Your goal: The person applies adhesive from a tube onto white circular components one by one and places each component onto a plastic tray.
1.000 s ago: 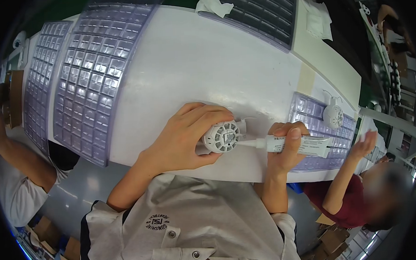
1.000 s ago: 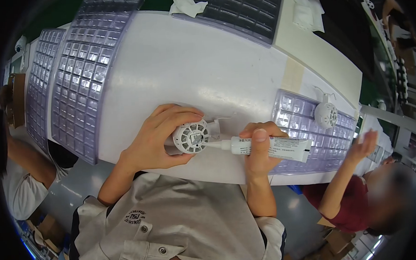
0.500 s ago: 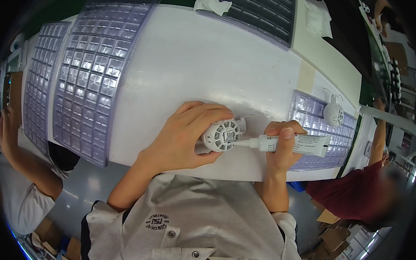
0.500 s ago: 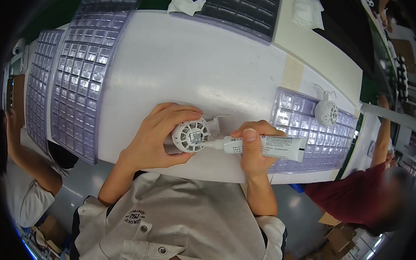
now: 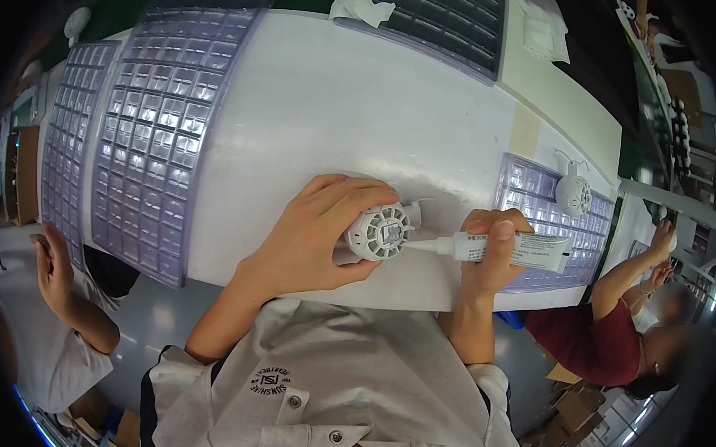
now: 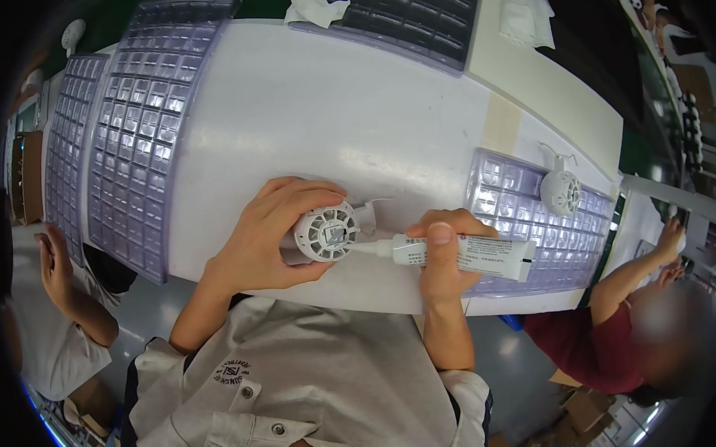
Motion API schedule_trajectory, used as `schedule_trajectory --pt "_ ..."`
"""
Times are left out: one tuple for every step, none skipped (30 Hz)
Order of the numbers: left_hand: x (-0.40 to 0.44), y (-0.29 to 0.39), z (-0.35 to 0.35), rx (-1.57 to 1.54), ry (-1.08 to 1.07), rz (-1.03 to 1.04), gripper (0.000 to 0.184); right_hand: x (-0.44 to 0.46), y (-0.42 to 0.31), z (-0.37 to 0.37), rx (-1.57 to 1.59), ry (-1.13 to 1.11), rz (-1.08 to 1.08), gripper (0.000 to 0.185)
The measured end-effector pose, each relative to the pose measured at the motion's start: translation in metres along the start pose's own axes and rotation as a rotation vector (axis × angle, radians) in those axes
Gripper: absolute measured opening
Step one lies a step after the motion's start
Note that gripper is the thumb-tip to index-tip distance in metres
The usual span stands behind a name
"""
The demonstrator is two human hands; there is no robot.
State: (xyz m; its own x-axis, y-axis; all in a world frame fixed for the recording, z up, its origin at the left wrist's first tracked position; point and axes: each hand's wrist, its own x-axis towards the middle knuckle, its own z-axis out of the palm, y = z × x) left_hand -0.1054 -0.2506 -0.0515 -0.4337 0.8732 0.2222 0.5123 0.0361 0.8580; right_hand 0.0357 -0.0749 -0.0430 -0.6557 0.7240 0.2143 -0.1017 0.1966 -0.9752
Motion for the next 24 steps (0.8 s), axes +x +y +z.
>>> schedule_trajectory --pt "0.000 0.000 0.000 0.001 0.000 0.001 0.061 0.000 0.000 0.000 0.002 -0.001 -0.004 0.033" --pt "0.000 0.000 -0.001 0.003 -0.001 0.002 0.061 0.001 0.000 0.000 0.069 0.021 -0.018 0.034" --pt "0.000 0.000 0.000 0.008 0.003 0.004 0.061 0.001 0.000 0.001 0.137 0.041 -0.032 0.034" --pt "0.000 0.001 0.001 -0.017 -0.002 0.007 0.061 0.003 0.000 0.004 0.212 0.058 -0.048 0.035" --pt "-0.001 0.000 0.000 -0.028 -0.002 0.008 0.061 0.004 0.001 0.005 0.236 0.047 -0.057 0.035" --pt "-0.002 0.000 -0.003 -0.028 0.000 0.007 0.061 0.003 0.002 0.004 0.265 0.065 -0.088 0.036" --pt "-0.003 0.002 -0.003 0.026 0.019 0.001 0.061 0.005 0.003 0.006 0.312 0.078 -0.122 0.037" --pt "-0.005 0.004 0.001 -0.025 0.034 -0.023 0.062 0.005 0.003 0.005 0.368 0.057 -0.133 0.037" --pt "-0.008 0.007 -0.003 -0.078 0.051 -0.044 0.064 0.006 0.002 -0.001 0.445 0.034 -0.111 0.037" --pt "-0.012 0.012 -0.017 -0.030 0.069 -0.043 0.064 0.007 0.002 0.001 0.514 0.013 -0.093 0.037" --pt "-0.015 0.020 -0.030 0.023 0.129 -0.098 0.062 0.009 0.001 0.004 0.544 -0.001 -0.107 0.037" --pt "-0.017 0.029 -0.042 0.064 0.187 -0.148 0.060 0.010 -0.001 0.004 0.567 0.062 -0.060 0.037" --pt "-0.019 0.034 -0.050 0.096 0.240 -0.193 0.058 0.012 -0.004 0.001 0.583 0.130 -0.013 0.037" --pt "-0.023 0.031 -0.064 0.219 0.408 -0.249 0.058 0.012 -0.006 -0.004 0.588 0.206 0.038 0.037" --pt "-0.026 0.022 -0.084 0.333 0.566 -0.303 0.059 0.011 -0.007 -0.006 0.581 0.223 0.028 0.037" --pt "-0.024 0.014 -0.103 0.311 0.672 -0.395 0.060 0.007 -0.008 -0.005 0.544 0.228 0.061 0.036" --pt "-0.022 0.006 -0.117 0.323 0.761 -0.416 0.060 0.006 -0.009 -0.002 0.513 0.235 0.087 0.036" --pt "-0.020 -0.005 -0.130 0.314 0.734 -0.450 0.059 0.009 -0.008 0.000 0.495 0.233 0.104 0.036" --pt "-0.021 -0.014 -0.137 0.308 0.703 -0.493 0.058 0.008 -0.007 -0.002 0.494 0.251 0.090 0.036" --pt "-0.024 -0.020 -0.136 0.303 0.690 -0.480 0.058 0.005 -0.007 -0.005 0.452 0.217 0.067 0.036" --pt "-0.024 -0.026 -0.135 0.367 0.664 -0.493 0.059 0.006 -0.006 -0.006 0.415 0.177 0.039 0.035" --pt "-0.026 -0.032 -0.135 0.436 0.637 -0.507 0.059 0.007 -0.005 -0.006 0.381 0.138 0.013 0.035" --pt "-0.029 -0.035 -0.136 0.504 0.603 -0.526 0.060 0.005 -0.004 -0.005 0.383 0.154 0.010 0.035" --pt "-0.034 -0.036 -0.139 0.504 0.591 -0.510 0.060 0.005 -0.003 -0.004 0.392 0.173 0.042 0.034"
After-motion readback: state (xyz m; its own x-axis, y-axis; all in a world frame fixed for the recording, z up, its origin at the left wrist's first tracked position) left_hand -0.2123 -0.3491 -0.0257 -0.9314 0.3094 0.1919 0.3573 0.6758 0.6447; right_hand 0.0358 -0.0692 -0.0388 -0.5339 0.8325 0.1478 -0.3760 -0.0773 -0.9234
